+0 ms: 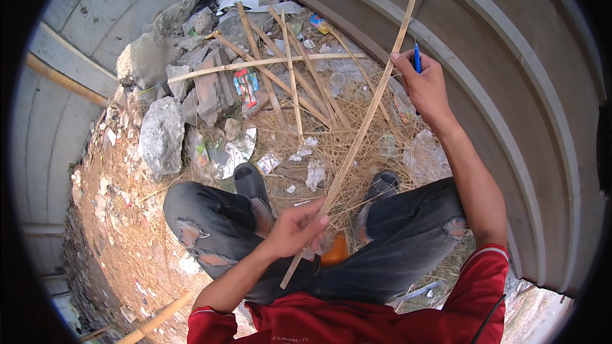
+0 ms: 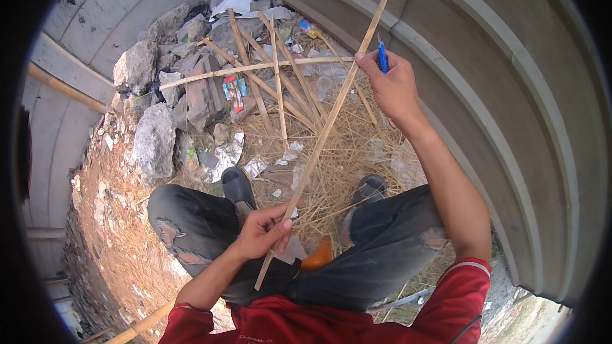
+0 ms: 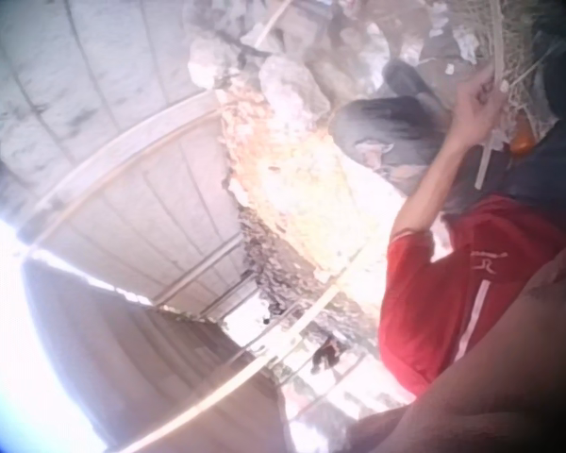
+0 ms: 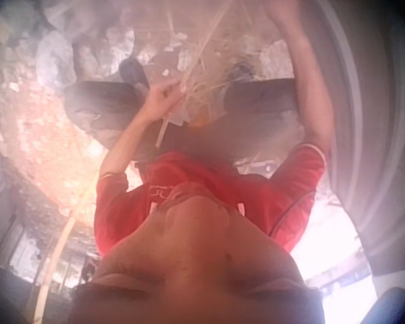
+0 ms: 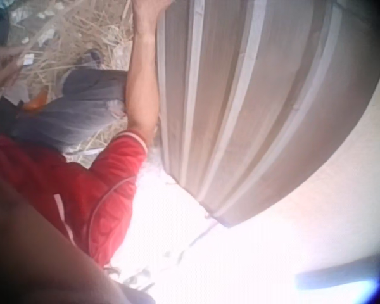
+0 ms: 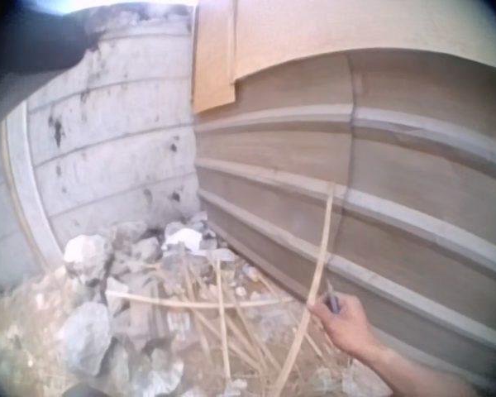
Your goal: The person sits on the ground and uses a blue utility knife to shave thin strips from a long bamboo stick. They hold the stick with one hand and scrape the blade along its length to remove the outer layer, creating a pile of shavings. Later, they switch to a large machete to split the bamboo stick lengthwise.
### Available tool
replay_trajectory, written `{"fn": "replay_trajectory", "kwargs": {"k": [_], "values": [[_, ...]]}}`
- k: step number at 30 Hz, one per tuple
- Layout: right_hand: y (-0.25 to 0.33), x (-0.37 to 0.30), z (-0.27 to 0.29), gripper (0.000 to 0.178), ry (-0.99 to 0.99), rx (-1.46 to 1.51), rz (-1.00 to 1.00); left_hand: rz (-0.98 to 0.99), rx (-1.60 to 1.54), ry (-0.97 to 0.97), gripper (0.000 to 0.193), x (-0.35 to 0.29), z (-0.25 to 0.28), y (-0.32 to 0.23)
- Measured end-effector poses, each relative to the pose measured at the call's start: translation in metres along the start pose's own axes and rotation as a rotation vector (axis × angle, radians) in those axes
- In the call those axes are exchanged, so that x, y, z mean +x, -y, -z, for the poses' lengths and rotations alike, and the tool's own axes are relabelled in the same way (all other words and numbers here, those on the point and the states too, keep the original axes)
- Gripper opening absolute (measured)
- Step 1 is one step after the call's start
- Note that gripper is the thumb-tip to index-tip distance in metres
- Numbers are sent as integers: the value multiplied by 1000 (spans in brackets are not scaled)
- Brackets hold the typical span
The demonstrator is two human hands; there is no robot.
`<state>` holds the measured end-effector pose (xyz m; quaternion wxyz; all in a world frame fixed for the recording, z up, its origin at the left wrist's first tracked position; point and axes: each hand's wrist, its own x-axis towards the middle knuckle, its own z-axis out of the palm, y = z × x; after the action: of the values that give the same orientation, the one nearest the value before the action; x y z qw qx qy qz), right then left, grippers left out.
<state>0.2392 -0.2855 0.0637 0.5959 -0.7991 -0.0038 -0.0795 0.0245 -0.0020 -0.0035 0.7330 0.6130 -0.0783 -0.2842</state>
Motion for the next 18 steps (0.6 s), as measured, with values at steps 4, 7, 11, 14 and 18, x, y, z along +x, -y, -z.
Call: {"fn": "replay_trajectory", "kwargs": {"k": [4, 7, 11, 14, 18], "values": [[3, -5, -7, 30, -6, 5, 4, -8, 21, -65, 44, -12, 14, 12], [13, -14, -14, 35, 68, -2, 48, -81, -49, -107, 43, -16, 18, 16], [21, -44, -36, 45, 383, -216, 229, -183, -120, -225, 43, -11, 17, 16], [25, -72, -64, 44, 612, -237, 233, -185, -191, -295, 43, -10, 21, 10], [28, -99, -94, 40, 715, -116, 30, -174, -201, -270, 44, -6, 15, 7]]}}
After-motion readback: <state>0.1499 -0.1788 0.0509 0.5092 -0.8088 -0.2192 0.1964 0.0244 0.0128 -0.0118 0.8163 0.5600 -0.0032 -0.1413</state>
